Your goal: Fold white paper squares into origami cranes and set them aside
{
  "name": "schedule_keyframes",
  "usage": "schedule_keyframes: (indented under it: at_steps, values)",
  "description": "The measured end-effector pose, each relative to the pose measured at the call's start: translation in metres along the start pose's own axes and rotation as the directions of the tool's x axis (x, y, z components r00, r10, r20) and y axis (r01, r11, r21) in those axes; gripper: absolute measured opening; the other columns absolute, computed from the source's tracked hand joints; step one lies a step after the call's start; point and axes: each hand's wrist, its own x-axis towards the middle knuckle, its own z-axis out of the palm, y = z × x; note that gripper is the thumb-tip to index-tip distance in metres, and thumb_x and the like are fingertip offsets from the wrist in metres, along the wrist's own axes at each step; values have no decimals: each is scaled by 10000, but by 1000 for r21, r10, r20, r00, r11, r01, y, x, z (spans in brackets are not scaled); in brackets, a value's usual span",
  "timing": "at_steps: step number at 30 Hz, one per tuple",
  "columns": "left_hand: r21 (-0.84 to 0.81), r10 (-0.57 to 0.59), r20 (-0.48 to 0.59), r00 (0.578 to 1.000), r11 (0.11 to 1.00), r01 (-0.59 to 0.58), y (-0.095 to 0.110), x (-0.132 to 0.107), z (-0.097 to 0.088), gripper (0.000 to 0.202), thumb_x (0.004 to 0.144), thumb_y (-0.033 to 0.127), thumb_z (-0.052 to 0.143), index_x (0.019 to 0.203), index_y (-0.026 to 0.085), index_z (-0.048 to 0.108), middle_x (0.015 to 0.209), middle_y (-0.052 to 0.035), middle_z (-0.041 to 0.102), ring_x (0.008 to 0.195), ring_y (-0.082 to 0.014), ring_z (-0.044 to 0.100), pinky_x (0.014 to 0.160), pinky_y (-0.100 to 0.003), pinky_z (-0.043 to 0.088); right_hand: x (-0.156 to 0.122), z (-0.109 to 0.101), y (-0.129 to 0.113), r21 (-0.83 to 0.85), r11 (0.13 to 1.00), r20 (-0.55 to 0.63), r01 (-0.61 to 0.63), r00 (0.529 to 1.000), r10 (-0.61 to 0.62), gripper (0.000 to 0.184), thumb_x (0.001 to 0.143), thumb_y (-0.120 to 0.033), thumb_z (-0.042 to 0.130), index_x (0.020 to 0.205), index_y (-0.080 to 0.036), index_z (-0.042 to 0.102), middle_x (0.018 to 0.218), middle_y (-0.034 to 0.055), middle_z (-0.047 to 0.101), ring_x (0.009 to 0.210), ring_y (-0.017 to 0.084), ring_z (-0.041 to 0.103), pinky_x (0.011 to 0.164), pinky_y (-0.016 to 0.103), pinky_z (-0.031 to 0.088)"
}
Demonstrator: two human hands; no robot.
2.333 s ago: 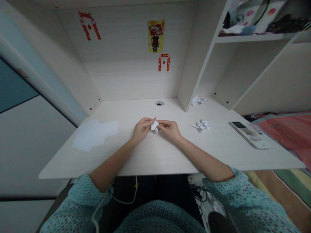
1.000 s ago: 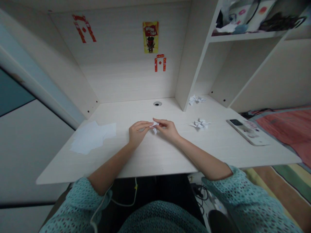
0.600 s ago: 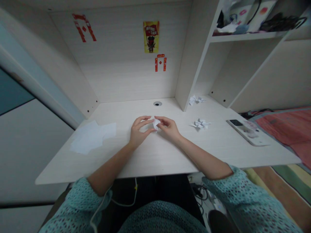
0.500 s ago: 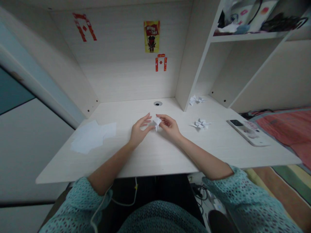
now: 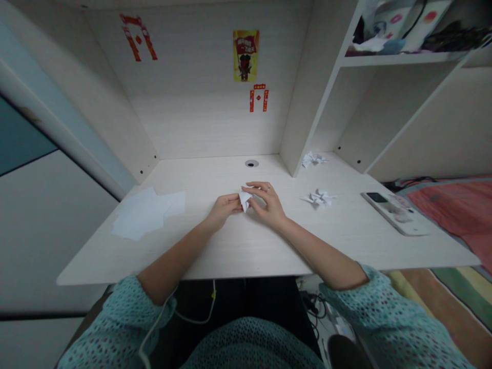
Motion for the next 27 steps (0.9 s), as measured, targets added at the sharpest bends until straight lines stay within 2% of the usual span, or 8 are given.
schedule_keyframes:
  at_steps: [10,16,20,23,27]
  values:
    - [8,8,5,1000,1000,-8,3,0,-2,355,706,397,660,944,135,678,897,-77,673,821,-162,602,808,-301,425,0,0,4,30,1000,36,-2,999,1,302,810,-220,543,1094,-292,613,1127,50,584,1082,212,498,957,435,367]
    - [48,-35,17,999,998,34,6,-2,-1,315,690,374,666,884,127,692,877,-85,676,800,-162,594,768,-291,430,1,2,12,173,984,128,-41,992,19,301,807,-187,530,1072,-283,633,1133,51,577,1085,202,502,948,418,372]
    - [47,-24,8,1000,999,24,4,-1,-2,317,663,369,688,875,133,697,848,-75,674,778,-161,594,755,-293,434,2,3,12,240,968,175,-69,984,26,317,794,-162,537,1072,-281,632,1097,48,604,1063,193,522,921,404,398]
    - [33,-15,5,1000,999,14,0,1,-5,351,679,392,679,933,149,687,909,-83,674,810,-166,601,769,-295,431,2,4,12,288,947,172,-144,980,97,290,799,-201,552,1060,-286,646,1070,50,619,1032,182,541,861,362,439]
    - [-6,-18,9,1000,1000,18,-5,5,-8,434,686,419,677,1023,145,654,973,-110,667,855,-177,612,809,-315,428,3,9,16,396,875,101,-280,960,261,217,742,-310,641,942,-252,701,1004,67,647,937,176,589,738,297,477]
